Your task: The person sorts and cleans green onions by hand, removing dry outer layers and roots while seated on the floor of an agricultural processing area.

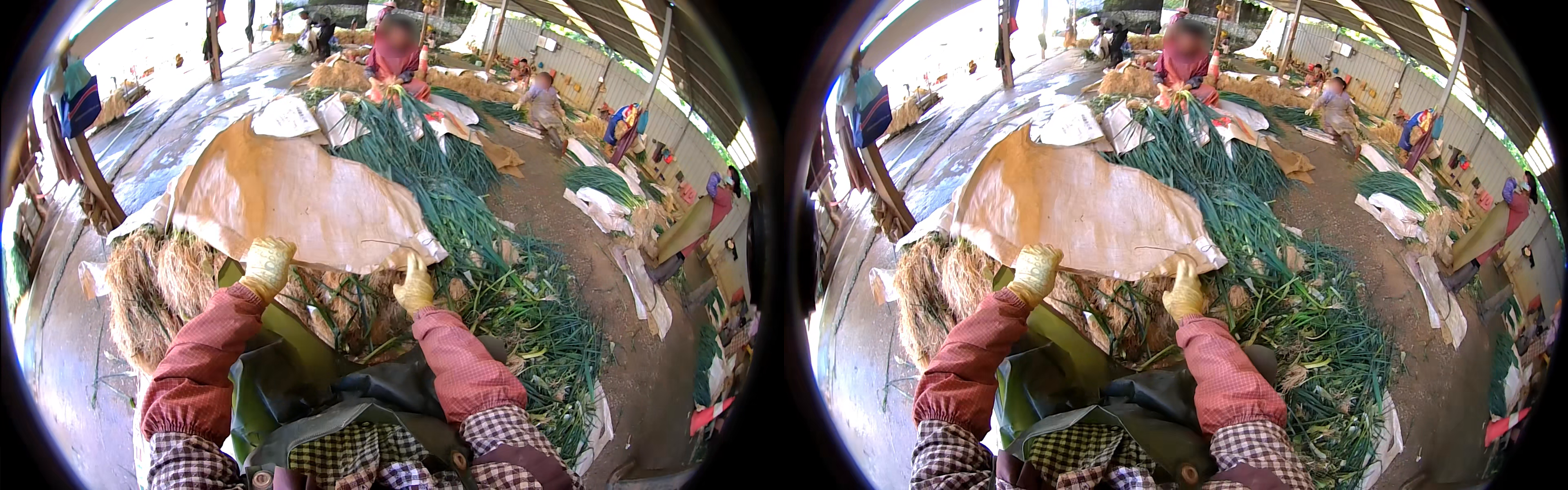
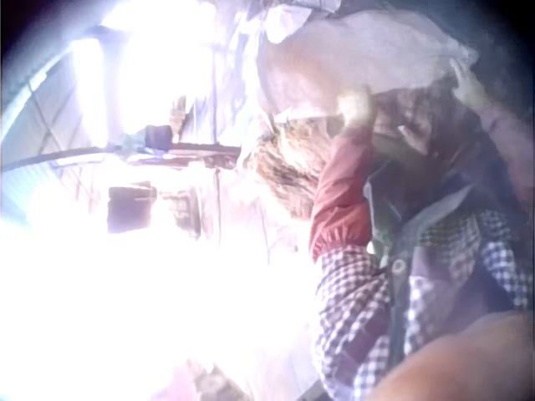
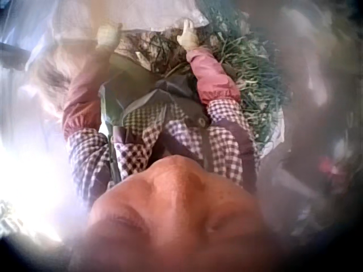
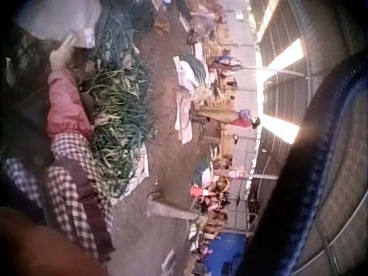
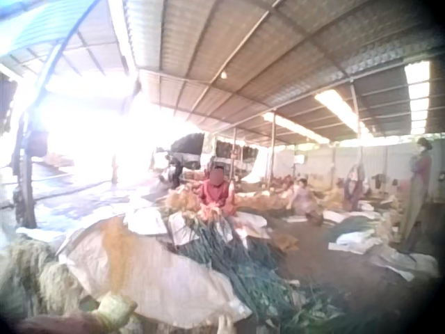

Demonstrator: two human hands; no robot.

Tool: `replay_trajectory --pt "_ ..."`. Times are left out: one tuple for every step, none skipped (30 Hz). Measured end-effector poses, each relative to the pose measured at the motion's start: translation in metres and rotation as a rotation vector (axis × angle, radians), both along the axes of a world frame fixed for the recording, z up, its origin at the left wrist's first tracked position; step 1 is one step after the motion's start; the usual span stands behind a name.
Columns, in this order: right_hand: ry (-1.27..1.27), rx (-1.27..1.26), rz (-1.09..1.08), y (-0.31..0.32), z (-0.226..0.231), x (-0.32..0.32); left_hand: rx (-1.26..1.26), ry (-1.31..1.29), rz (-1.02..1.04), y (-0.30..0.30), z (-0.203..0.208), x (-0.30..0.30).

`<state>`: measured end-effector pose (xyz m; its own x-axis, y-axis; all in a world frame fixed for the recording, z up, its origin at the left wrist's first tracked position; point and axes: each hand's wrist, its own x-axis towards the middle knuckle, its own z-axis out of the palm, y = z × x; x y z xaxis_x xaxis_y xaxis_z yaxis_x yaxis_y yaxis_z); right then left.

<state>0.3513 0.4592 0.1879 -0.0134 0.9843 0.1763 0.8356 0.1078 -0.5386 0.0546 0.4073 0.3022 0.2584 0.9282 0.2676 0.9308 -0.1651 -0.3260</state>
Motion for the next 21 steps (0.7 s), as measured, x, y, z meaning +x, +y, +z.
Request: replay_trajectory --pt "-0.013 0.144 0.115 -0.003 0.008 -0.01 -0.014 -0.01 -0.019 -0.006 -0.002 -0.006" --pt "-0.037 0.064 0.19 -0.006 0.022 -0.019 -0.027 -0.023 -0.035 -0.012 -0.004 -0.014" --pt "-0.061 -0.01 0.259 -0.005 0.037 -0.026 -0.023 -0.013 -0.055 -0.017 -0.003 -0.02" --pt "-0.151 -0.087 0.327 -0.002 0.049 -0.03 -0.017 -0.005 -0.081 -0.02 -0.003 -0.024" --pt "-0.284 -0.089 0.444 0.005 0.052 -0.027 -0.004 0.001 -0.112 -0.02 -0.001 -0.025" --pt "-0.416 -0.093 0.562 0.011 0.052 -0.026 0.035 0.001 -0.127 -0.022 -0.003 -0.028" --pt "-0.547 -0.098 0.681 0.014 0.052 -0.025 0.067 0.024 -0.142 -0.024 -0.004 -0.031" --pt "-0.573 -0.075 0.754 0.017 0.048 -0.023 0.097 0.048 -0.156 -0.028 -0.001 -0.034" --pt "-0.677 -0.128 0.72 0.019 0.044 -0.02 0.127 0.072 -0.168 -0.031 0.0 -0.037" --pt "-0.779 -0.18 0.685 0.021 0.041 -0.017 0.136 0.042 -0.173 -0.032 -0.001 -0.043" --pt "-0.877 -0.234 0.655 0.021 0.037 -0.016 0.141 0.005 -0.157 -0.035 -0.002 -0.052" --pt "-0.905 -0.291 0.542 0.028 0.024 0.004 0.155 -0.039 -0.157 -0.035 0.002 -0.054" --pt "-0.931 -0.349 0.426 0.035 0.012 0.031 0.169 -0.086 -0.16 -0.034 0.003 -0.055" --pt "-0.865 -0.439 0.264 0.036 0.008 0.047 0.172 -0.093 -0.142 -0.037 -0.001 -0.061" --pt "-0.792 -0.525 0.105 0.035 0.006 0.063 0.162 -0.095 -0.136 -0.041 -0.003 -0.068" --pt "-0.761 -0.525 -0.02 0.037 0.001 0.098 0.163 -0.112 -0.151 -0.039 -0.004 -0.068" --pt "-0.726 -0.521 -0.144 0.038 -0.004 0.131 0.167 -0.126 -0.165 -0.037 -0.003 -0.068" --pt "-0.776 -0.588 -0.169 0.035 -0.001 0.141 0.157 -0.115 -0.154 -0.04 -0.007 -0.073" --pt "-0.83 -0.656 -0.195 0.031 0.009 0.147 0.143 -0.097 -0.137 -0.044 -0.011 -0.079" --pt "-0.877 -0.69 -0.165 0.03 0.019 0.157 0.139 -0.084 -0.128 -0.046 -0.012 -0.08" --pt "-0.925 -0.727 -0.139 0.029 0.029 0.164 0.134 -0.074 -0.124 -0.046 -0.013 -0.08"
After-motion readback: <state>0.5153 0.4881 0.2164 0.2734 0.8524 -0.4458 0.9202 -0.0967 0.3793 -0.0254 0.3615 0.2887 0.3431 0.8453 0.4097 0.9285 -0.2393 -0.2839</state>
